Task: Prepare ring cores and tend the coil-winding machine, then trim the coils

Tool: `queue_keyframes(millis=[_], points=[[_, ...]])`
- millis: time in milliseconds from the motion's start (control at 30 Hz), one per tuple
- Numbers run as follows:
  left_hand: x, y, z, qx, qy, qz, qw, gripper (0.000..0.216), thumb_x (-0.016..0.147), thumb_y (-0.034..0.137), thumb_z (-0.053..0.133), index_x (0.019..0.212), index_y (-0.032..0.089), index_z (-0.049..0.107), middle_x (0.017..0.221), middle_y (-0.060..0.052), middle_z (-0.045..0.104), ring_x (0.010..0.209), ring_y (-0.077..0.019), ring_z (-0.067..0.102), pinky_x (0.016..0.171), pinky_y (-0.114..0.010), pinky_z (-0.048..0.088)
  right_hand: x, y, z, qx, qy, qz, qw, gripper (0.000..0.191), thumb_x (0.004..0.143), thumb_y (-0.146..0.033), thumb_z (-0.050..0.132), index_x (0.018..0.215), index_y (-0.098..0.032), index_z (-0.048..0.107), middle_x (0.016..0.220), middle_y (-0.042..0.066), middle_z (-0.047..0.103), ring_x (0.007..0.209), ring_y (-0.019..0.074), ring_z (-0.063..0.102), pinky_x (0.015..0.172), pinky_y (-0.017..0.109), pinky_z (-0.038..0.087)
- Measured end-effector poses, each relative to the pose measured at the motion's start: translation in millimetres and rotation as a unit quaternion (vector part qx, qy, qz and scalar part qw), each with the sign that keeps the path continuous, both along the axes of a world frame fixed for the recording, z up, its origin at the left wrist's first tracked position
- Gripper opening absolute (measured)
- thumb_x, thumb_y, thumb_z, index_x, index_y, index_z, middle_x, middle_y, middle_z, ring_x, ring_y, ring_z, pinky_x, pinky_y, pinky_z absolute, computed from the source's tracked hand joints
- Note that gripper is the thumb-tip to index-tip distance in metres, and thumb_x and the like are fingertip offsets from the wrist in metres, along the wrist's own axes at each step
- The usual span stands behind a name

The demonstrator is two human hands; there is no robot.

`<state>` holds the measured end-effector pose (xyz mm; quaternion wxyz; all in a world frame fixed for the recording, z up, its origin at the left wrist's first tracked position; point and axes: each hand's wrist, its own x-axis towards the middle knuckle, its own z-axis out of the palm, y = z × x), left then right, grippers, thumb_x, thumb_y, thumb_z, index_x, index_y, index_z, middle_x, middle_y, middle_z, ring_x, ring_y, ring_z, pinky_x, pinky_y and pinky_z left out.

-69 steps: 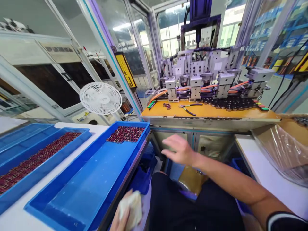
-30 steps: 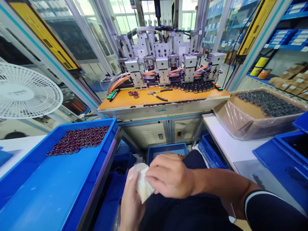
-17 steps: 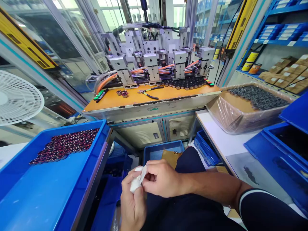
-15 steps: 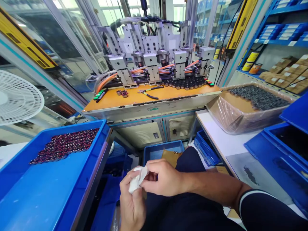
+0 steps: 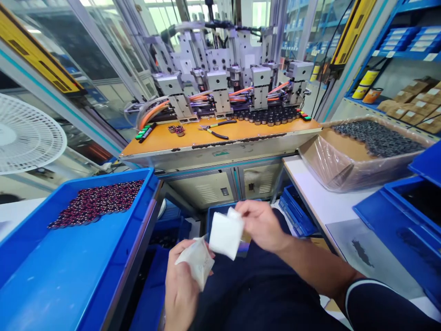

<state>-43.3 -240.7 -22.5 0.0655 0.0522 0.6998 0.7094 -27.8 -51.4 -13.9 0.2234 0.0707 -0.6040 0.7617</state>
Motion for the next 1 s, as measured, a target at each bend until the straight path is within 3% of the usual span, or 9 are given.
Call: queue_keyframes(millis=[100, 200, 267, 433, 533, 633, 733, 900, 1000], points=[[2, 1, 15.7, 0.102, -0.094, -0.035, 0.990, 0.061, 0.065, 0.057, 0.077, 0.110, 0.023, 0.054, 0.101, -0.008, 0.068, 0.079, -0.0265, 0.069, 0.053, -0.032, 0.058, 1, 36, 8.2, -0.006, 0.017, 0.025, 1.000, 0.031, 0.074, -0.034, 0.076, 0.063, -0.015, 0.054, 0.087, 0.006, 0.066, 0.082, 0.0161, 0.062, 0.075, 0.030, 0.050], [4, 0, 24.3, 0.103, -0.117, -0.043, 0.987, 0.066, 0.065, 0.036, 0.081, 0.122, 0.024, 0.051, 0.110, -0.011, 0.069, 0.087, -0.0290, 0.071, 0.060, -0.035, 0.062, 3, 53, 2.4, 0.003, 0.006, 0.085, 0.996, 0.043, 0.076, -0.045, 0.075, 0.062, -0.017, 0.046, 0.079, 0.006, 0.065, 0.071, 0.0148, 0.062, 0.063, 0.028, 0.049], [6, -1, 26.0, 0.096, -0.128, -0.044, 0.986, 0.062, 0.071, 0.034, 0.077, 0.125, 0.024, 0.049, 0.111, -0.012, 0.071, 0.087, -0.0294, 0.072, 0.060, -0.035, 0.062, 7, 53, -4.7, 0.024, -0.012, 0.132, 0.991, 0.046, 0.078, -0.050, 0.071, 0.064, -0.018, 0.042, 0.067, 0.002, 0.061, 0.056, 0.0107, 0.056, 0.052, 0.023, 0.044], [11, -4, 21.7, 0.084, -0.115, -0.056, 0.988, 0.055, 0.072, 0.039, 0.077, 0.120, 0.020, 0.057, 0.111, -0.014, 0.073, 0.090, -0.0314, 0.072, 0.065, -0.037, 0.062, 16, 30, -11.6, 0.145, -0.066, 0.231, 0.960, 0.021, 0.080, -0.032, 0.069, 0.080, -0.016, 0.056, 0.062, -0.002, 0.060, 0.051, 0.0077, 0.052, 0.049, 0.018, 0.042], [13, -6, 16.0, 0.082, -0.106, -0.054, 0.990, 0.055, 0.071, 0.043, 0.078, 0.119, 0.021, 0.061, 0.112, -0.011, 0.074, 0.093, -0.0300, 0.072, 0.070, -0.034, 0.061, 15, 13, -8.5, 0.290, 0.047, 0.101, 0.951, 0.025, 0.083, -0.027, 0.070, 0.103, -0.014, 0.063, 0.066, -0.002, 0.063, 0.054, 0.0075, 0.054, 0.054, 0.019, 0.043], [12, -9, 9.9, 0.071, -0.090, -0.040, 0.993, 0.055, 0.071, 0.043, 0.078, 0.118, 0.019, 0.063, 0.113, -0.011, 0.073, 0.103, -0.0289, 0.069, 0.081, -0.031, 0.058, 13, -1, -4.4, 0.447, 0.241, -0.043, 0.860, 0.020, 0.092, -0.024, 0.060, 0.110, -0.014, 0.063, 0.068, -0.001, 0.064, 0.056, 0.0092, 0.056, 0.053, 0.022, 0.042], [10, -11, 5.6, 0.079, -0.091, -0.043, 0.992, 0.054, 0.072, 0.041, 0.078, 0.118, 0.019, 0.064, 0.114, -0.011, 0.073, 0.105, -0.0283, 0.069, 0.087, -0.032, 0.056, 11, -9, -2.4, 0.501, 0.302, -0.066, 0.808, 0.012, 0.092, -0.018, 0.057, 0.099, -0.017, 0.066, 0.060, -0.003, 0.057, 0.053, 0.0101, 0.053, 0.047, 0.025, 0.037], [7, -8, 2.3, 0.112, -0.136, -0.042, 0.983, 0.056, 0.072, 0.042, 0.076, 0.120, 0.019, 0.061, 0.107, -0.012, 0.074, 0.095, -0.0290, 0.071, 0.075, -0.032, 0.058, 7, -19, -13.3, 0.523, 0.305, -0.059, 0.794, 0.011, 0.091, -0.019, 0.057, 0.087, -0.017, 0.067, 0.062, -0.003, 0.057, 0.055, 0.0104, 0.053, 0.047, 0.026, 0.036], [5, -7, -6.3, 0.142, -0.131, -0.042, 0.980, 0.061, 0.068, 0.051, 0.074, 0.117, 0.018, 0.062, 0.103, -0.012, 0.074, 0.089, -0.0302, 0.071, 0.070, -0.034, 0.059, 4, -26, -24.6, 0.543, 0.294, -0.061, 0.784, 0.017, 0.092, -0.023, 0.057, 0.079, -0.017, 0.066, 0.063, -0.003, 0.056, 0.055, 0.0109, 0.053, 0.047, 0.027, 0.035]])
